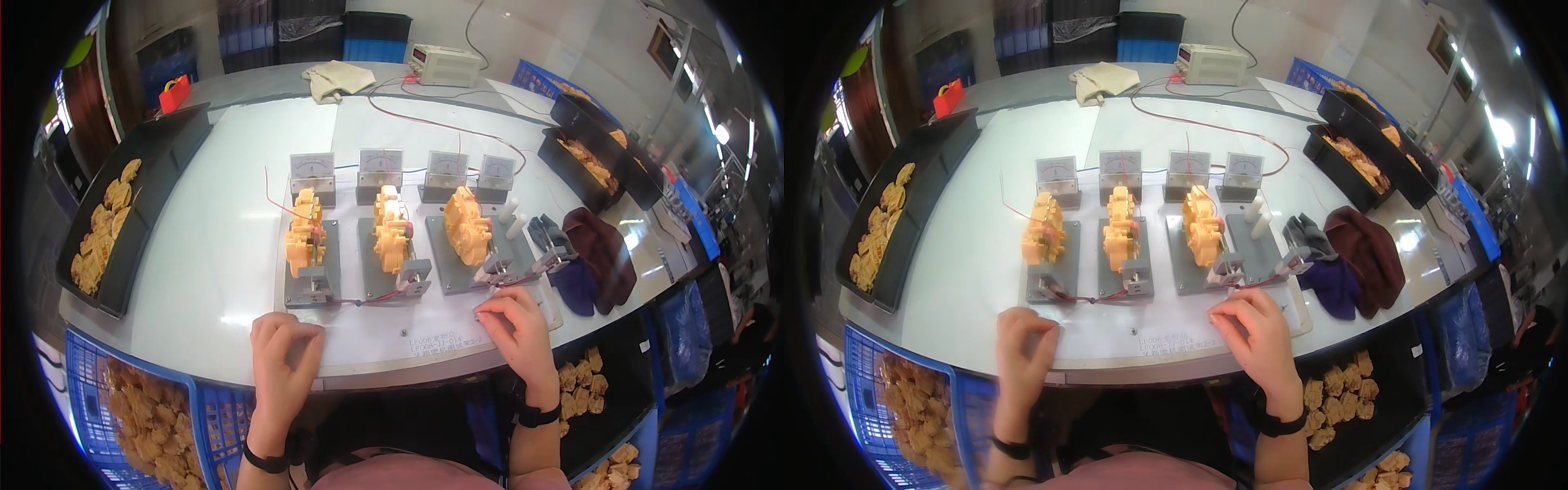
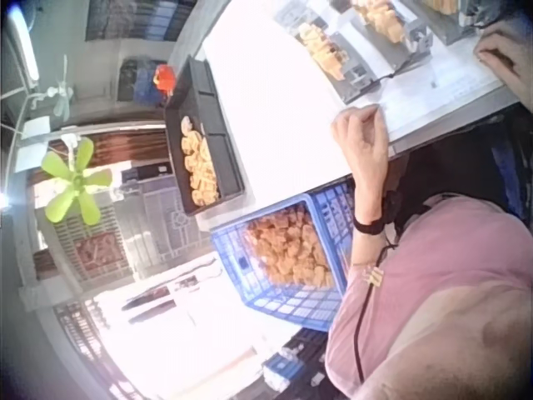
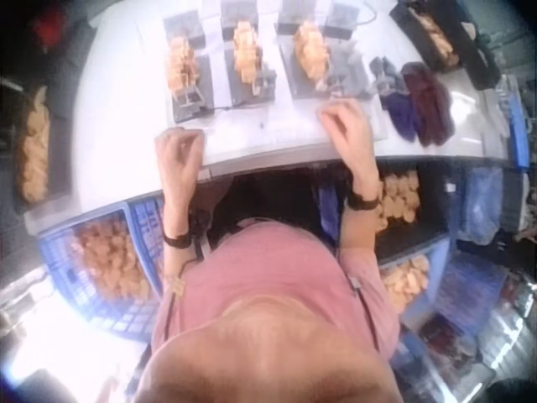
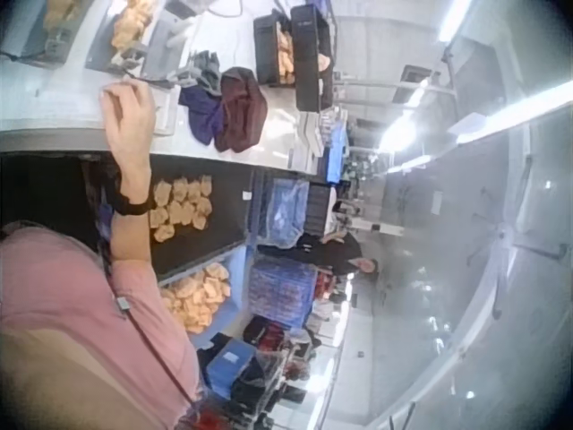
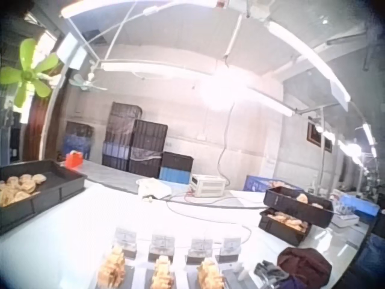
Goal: Test electronic toy parts using an electrical measurement jig with multimeters.
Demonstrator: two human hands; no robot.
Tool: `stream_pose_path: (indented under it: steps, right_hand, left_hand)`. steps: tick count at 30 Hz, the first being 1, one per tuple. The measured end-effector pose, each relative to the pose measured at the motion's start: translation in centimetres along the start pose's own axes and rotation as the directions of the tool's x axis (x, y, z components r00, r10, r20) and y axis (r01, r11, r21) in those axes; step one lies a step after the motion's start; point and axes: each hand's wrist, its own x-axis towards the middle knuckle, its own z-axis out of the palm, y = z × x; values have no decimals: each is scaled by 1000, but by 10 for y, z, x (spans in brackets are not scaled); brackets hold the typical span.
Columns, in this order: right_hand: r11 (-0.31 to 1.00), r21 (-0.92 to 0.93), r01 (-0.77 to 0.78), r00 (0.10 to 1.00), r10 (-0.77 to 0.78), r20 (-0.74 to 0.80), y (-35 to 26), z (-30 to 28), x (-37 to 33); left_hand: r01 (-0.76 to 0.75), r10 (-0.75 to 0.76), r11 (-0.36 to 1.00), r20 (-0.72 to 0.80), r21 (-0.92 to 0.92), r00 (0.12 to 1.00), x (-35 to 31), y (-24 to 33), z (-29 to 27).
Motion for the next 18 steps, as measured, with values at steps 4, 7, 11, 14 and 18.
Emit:
stream_pose_path:
  steps: [4,7,11,14,18]
  right_hand:
    - [998,-54,34,999,-35,-10,8,-1,-2]
    - [997,-8,78,997,-78,-16,14,-4,-5]
    - [995,20,101,991,-99,-92,15,-3,-7]
    - [995,-13,97,992,-97,-85,19,1,-11]
    - [994,3,112,992,-112,-57,25,6,-11]
  left_hand:
    - [12,-12,1000,-20,15,1000,-6,-8,3]
    - [26,-26,999,0,-31,1000,-5,-16,6]
    - [-66,66,998,38,-18,997,0,-26,3]
    - [-30,28,999,78,15,997,-3,-28,-1]
    - [25,-24,997,14,-76,1000,-4,-20,-2]
